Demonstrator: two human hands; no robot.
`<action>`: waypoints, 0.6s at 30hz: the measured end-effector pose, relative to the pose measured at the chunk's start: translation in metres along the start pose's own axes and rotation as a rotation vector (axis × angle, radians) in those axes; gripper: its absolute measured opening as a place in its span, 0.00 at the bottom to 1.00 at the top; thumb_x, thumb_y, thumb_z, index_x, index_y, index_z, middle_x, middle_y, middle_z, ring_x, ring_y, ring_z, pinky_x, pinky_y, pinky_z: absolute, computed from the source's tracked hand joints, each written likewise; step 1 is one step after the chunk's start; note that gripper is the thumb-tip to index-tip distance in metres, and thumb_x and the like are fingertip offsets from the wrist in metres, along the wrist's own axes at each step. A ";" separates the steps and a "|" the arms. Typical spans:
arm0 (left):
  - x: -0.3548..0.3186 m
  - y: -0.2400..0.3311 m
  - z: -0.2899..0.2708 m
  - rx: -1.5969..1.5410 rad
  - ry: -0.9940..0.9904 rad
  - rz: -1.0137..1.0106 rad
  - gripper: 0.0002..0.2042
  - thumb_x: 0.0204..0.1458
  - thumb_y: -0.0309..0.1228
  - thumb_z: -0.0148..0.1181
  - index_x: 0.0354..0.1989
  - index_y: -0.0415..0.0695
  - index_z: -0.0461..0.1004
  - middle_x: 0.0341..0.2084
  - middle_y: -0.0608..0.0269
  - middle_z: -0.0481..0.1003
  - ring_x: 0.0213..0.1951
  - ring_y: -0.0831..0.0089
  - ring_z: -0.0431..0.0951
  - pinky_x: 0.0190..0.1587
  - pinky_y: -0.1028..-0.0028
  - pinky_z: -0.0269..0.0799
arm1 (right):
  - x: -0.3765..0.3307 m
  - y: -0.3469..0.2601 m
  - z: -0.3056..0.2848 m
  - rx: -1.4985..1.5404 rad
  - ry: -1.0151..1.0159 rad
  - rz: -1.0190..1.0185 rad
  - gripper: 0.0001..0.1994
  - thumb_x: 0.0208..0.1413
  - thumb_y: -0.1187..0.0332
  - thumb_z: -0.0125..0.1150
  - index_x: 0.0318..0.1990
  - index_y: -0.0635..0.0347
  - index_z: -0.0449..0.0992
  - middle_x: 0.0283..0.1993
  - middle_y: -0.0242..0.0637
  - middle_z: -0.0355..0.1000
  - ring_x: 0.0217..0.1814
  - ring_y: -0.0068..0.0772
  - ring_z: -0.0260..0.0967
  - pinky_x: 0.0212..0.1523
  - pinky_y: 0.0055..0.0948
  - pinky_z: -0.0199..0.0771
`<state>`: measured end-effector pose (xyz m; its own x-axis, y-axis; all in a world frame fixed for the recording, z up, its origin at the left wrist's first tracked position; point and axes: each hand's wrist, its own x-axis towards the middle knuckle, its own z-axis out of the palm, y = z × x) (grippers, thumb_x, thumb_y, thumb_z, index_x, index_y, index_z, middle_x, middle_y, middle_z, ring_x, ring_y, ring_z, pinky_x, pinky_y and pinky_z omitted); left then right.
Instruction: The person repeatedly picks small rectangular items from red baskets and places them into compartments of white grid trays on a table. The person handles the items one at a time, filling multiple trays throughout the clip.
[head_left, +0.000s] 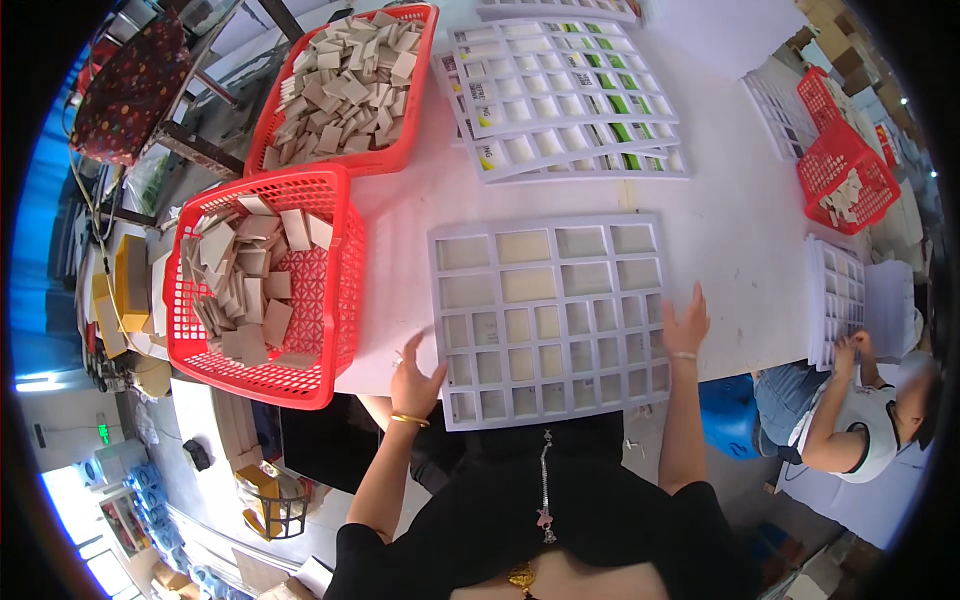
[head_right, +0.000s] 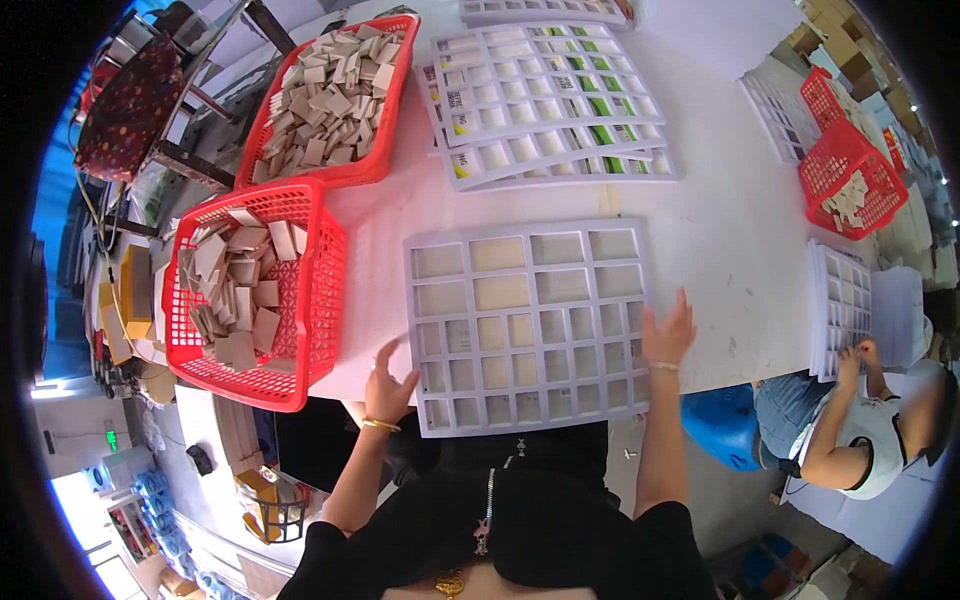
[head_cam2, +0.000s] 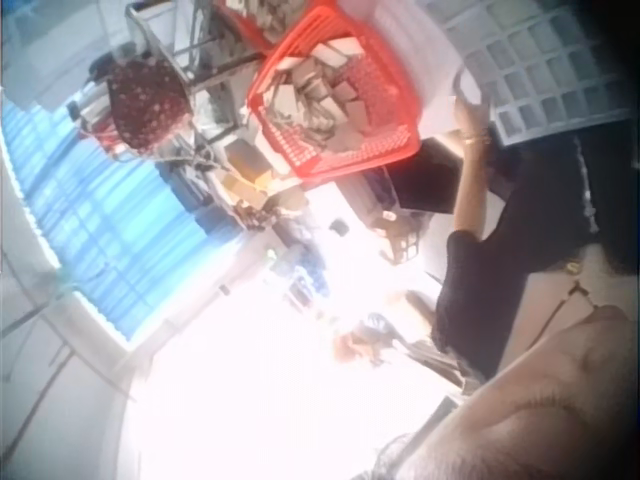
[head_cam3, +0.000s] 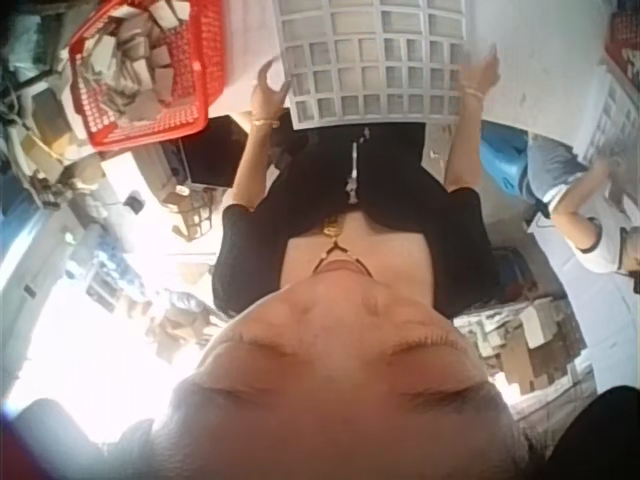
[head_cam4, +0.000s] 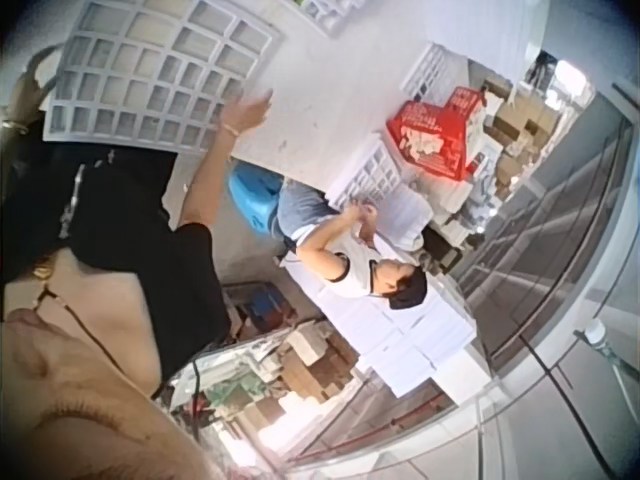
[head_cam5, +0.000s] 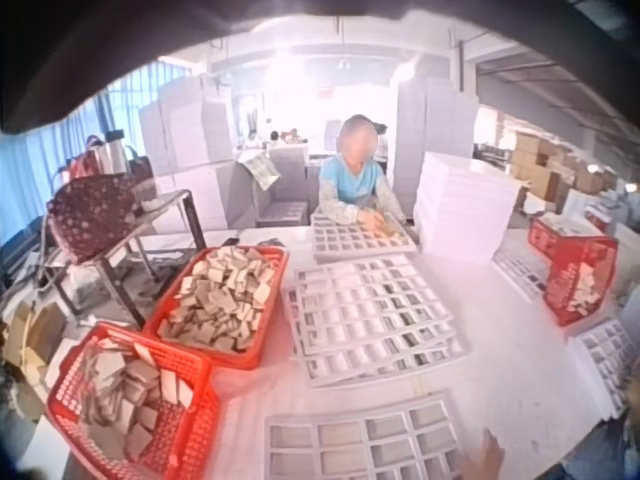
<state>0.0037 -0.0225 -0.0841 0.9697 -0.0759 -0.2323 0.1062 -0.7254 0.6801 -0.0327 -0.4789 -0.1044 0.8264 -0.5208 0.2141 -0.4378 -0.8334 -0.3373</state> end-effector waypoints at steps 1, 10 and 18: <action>-0.009 0.016 -0.004 -0.059 -0.160 -0.152 0.32 0.43 0.35 0.65 0.58 0.43 0.61 0.51 0.51 0.70 0.33 0.59 0.77 0.36 0.67 0.72 | -0.013 0.009 -0.007 -0.052 -0.095 0.137 0.33 0.53 0.59 0.58 0.62 0.67 0.54 0.62 0.53 0.58 0.65 0.52 0.54 0.63 0.42 0.55; 0.021 0.093 0.078 -0.411 -0.380 0.157 0.28 0.46 0.37 0.63 0.56 0.47 0.62 0.54 0.57 0.67 0.54 0.62 0.70 0.42 0.70 0.71 | 0.013 0.139 -0.058 0.332 0.094 0.310 0.34 0.53 0.52 0.61 0.59 0.68 0.59 0.58 0.50 0.60 0.63 0.42 0.57 0.62 0.36 0.56; 0.078 0.204 0.170 -0.536 -0.440 0.333 0.22 0.47 0.27 0.61 0.52 0.45 0.65 0.49 0.63 0.71 0.23 0.80 0.69 0.26 0.80 0.66 | 0.114 0.181 -0.194 -0.552 0.549 0.165 0.39 0.51 0.41 0.56 0.63 0.59 0.57 0.64 0.46 0.59 0.64 0.49 0.57 0.60 0.51 0.53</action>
<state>0.0634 -0.2923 -0.0814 0.8041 -0.5789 -0.1355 0.0252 -0.1944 0.9806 -0.0868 -0.7251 0.0364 0.5060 -0.5423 0.6708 -0.7703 -0.6339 0.0686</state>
